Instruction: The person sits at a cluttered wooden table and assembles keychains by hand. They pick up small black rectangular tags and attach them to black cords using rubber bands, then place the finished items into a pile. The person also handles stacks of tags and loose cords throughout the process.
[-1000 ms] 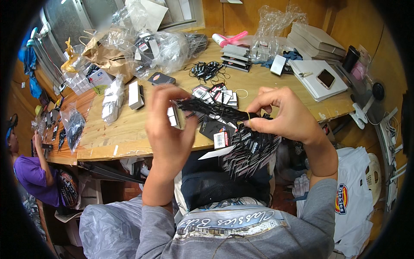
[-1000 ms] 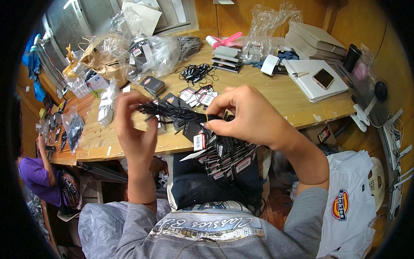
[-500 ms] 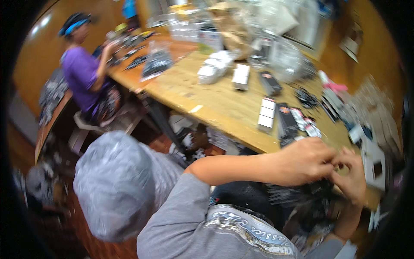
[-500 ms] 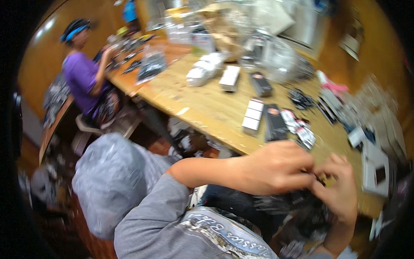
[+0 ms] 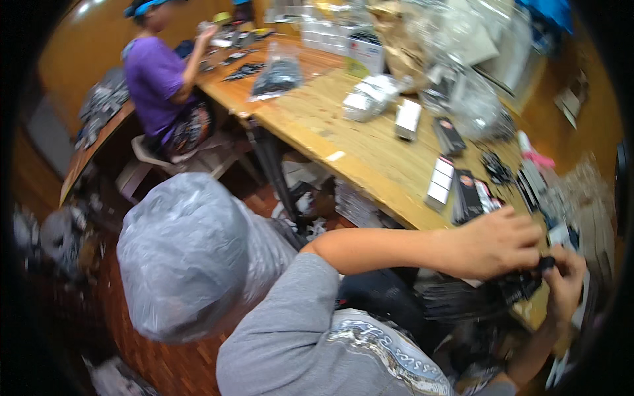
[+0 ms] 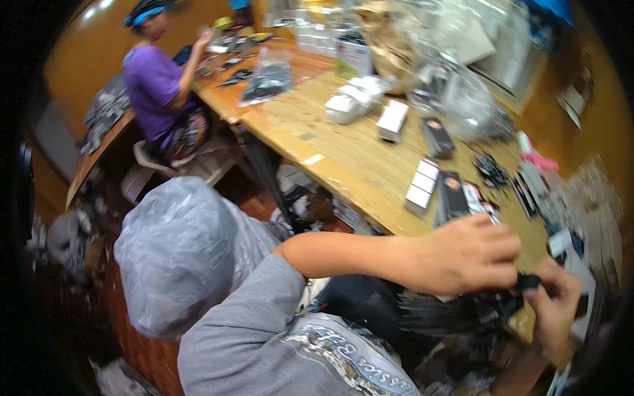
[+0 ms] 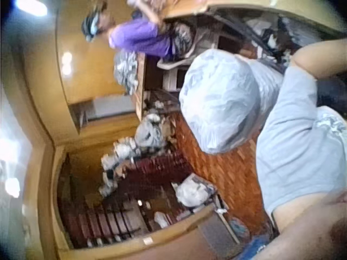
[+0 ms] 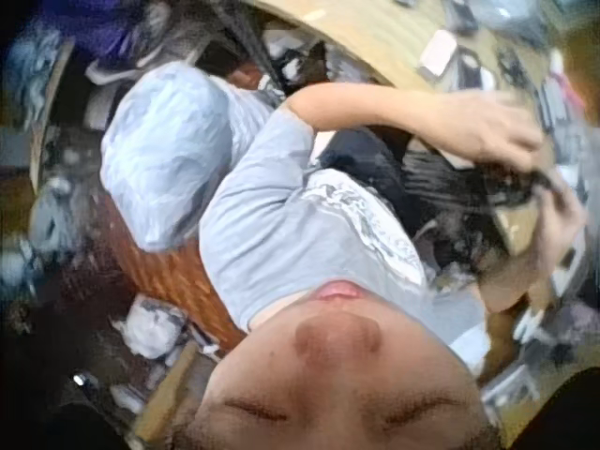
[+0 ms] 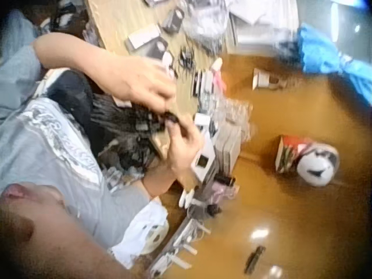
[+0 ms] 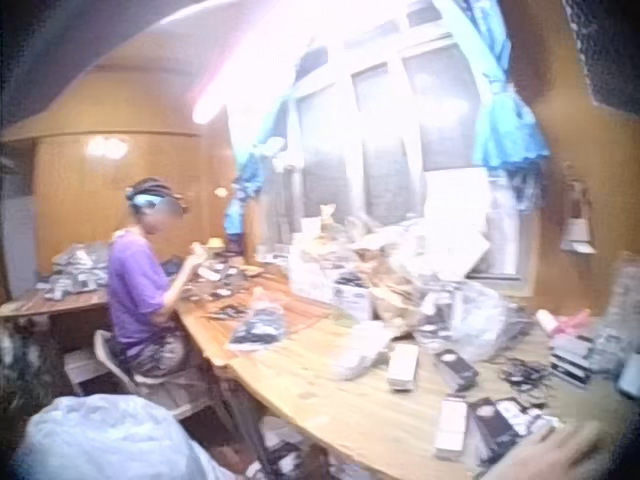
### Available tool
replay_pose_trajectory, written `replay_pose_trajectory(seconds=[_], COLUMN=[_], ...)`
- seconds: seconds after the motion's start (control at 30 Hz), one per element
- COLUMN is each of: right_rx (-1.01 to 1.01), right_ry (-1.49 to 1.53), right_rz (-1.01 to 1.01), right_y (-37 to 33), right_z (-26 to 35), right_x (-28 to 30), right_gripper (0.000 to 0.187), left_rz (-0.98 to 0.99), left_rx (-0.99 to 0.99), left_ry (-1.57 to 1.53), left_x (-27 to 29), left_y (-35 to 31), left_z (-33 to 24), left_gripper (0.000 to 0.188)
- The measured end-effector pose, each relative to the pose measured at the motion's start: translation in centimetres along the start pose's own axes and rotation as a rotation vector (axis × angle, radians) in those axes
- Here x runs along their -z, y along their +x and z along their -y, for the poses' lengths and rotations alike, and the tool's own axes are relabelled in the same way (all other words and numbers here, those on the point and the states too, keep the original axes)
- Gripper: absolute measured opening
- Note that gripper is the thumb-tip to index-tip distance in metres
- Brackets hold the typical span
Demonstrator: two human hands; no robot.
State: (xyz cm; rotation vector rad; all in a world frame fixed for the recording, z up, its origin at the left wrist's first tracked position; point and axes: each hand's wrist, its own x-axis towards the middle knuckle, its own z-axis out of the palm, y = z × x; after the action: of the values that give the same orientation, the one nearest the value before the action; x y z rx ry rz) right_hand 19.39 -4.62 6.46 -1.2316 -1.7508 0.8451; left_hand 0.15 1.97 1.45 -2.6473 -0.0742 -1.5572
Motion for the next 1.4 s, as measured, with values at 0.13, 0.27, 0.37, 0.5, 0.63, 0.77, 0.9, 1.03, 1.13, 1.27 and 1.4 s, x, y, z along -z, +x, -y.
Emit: replay_pose_trajectory(seconds=[0.13,0.27,0.37,0.5,0.63,0.77,0.9,1.03,1.13,1.27,1.4], right_rx=[0.055,0.366,0.286,0.295,0.154,0.006,0.014,0.015,-0.172,-0.372,-0.403], right_ry=[0.22,0.36,0.235,0.144,-0.131,-0.218,-0.04,0.192,0.282,0.246,0.12], right_rz=[-0.23,-0.232,-0.268,-0.402,-0.471,-0.404,-0.285,-0.319,-0.458,-0.671,-0.894], right_y=[0.6,0.8,-0.3,-1.7,-3.0,-1.5,-1.7,-2.5,-3.4,-3.2,-2.5], right_z=[0.2,-0.3,1.1,2.7,1.9,-1.3,-3.3,-7.9,-14.2,-19.2,-21.7], right_x=[-1.1,-0.3,2.6,7.8,12.1,14.6,16.6,21.3,24.2,26.3,27.0], right_gripper=[0.028,0.023,0.034,0.026,0.019,0.018,0.02,0.018,0.015,0.006,0.005], left_rz=[-0.074,-0.011,-0.081,-0.19,-0.157,-0.097,-0.027,0.016,0.031,0.033,0.027], left_rx=[0.17,0.193,0.223,0.296,0.344,0.382,0.391,0.414,0.456,0.51,0.543], left_ry=[-0.245,-0.343,-0.323,-0.46,-0.435,-0.394,-0.331,-0.304,-0.325,-0.298,-0.284], left_x=[-0.8,-1.9,-1.2,0.5,0.9,0.7,0.5,0.3,-0.1,0.6,0.0], left_y=[1.3,3.1,3.6,2.8,2.0,1.3,1.1,0.8,0.3,-0.2,-0.6], left_z=[0.2,-0.4,0.3,0.4,0.3,0.5,0.6,0.6,0.9,1.3,2.3], left_gripper=[0.016,0.019,0.027,0.027,0.021,0.02,0.019,0.02,0.02,0.019,0.018])
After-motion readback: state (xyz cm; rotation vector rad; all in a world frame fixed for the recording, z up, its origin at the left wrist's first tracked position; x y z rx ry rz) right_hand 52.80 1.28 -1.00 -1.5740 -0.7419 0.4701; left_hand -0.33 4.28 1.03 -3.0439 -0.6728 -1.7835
